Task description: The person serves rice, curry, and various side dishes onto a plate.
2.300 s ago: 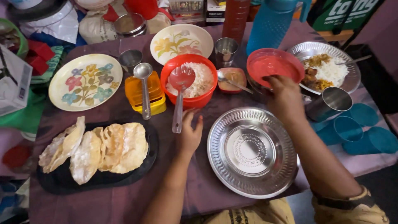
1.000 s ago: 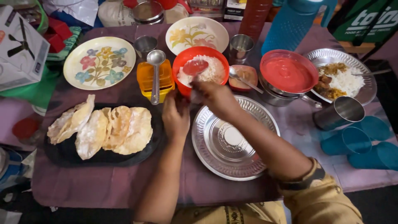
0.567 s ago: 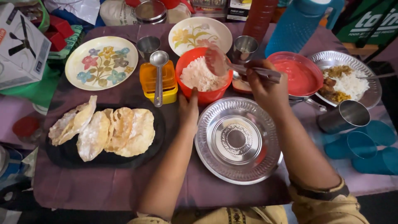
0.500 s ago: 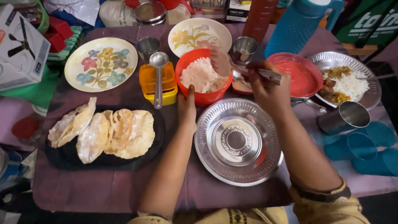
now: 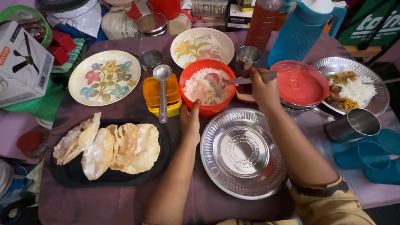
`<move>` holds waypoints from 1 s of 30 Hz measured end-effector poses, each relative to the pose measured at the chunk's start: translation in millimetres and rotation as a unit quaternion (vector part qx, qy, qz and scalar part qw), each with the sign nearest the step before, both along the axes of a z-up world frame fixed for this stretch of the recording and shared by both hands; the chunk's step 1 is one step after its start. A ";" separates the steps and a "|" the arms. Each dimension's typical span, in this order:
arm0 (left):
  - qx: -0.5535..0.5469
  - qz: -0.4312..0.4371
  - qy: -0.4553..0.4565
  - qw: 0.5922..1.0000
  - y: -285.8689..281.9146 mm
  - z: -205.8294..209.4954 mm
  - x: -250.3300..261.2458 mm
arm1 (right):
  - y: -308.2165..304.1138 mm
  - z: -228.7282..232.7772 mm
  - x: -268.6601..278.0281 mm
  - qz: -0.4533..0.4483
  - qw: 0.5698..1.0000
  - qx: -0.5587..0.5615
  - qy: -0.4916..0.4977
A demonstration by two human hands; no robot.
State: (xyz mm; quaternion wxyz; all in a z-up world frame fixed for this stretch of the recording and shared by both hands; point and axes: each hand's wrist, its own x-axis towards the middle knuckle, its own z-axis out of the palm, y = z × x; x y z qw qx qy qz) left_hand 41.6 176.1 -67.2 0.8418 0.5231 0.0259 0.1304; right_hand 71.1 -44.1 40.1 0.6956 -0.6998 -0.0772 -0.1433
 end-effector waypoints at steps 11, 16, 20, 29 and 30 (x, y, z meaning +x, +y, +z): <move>0.010 0.016 -0.028 0.999 -0.6 -4.7 -0.6 | 3.6 -44.5 9.7 -0.058 0.966 0.176 0.181; 0.053 0.031 -0.020 0.998 0.6 -14.1 1.2 | -3.0 -52.8 3.0 -0.038 0.964 0.211 0.157; 0.083 0.050 -0.004 0.995 1.2 -23.1 5.8 | -7.1 -52.9 -6.1 -0.046 0.965 0.222 0.136; 0.115 0.075 -0.035 0.990 0.4 -26.0 7.5 | -17.2 -55.8 -10.1 -0.064 0.941 0.302 0.139; 0.130 0.082 -0.023 0.988 1.0 -30.6 9.4 | -18.4 -57.1 -10.0 -0.059 0.938 0.307 0.149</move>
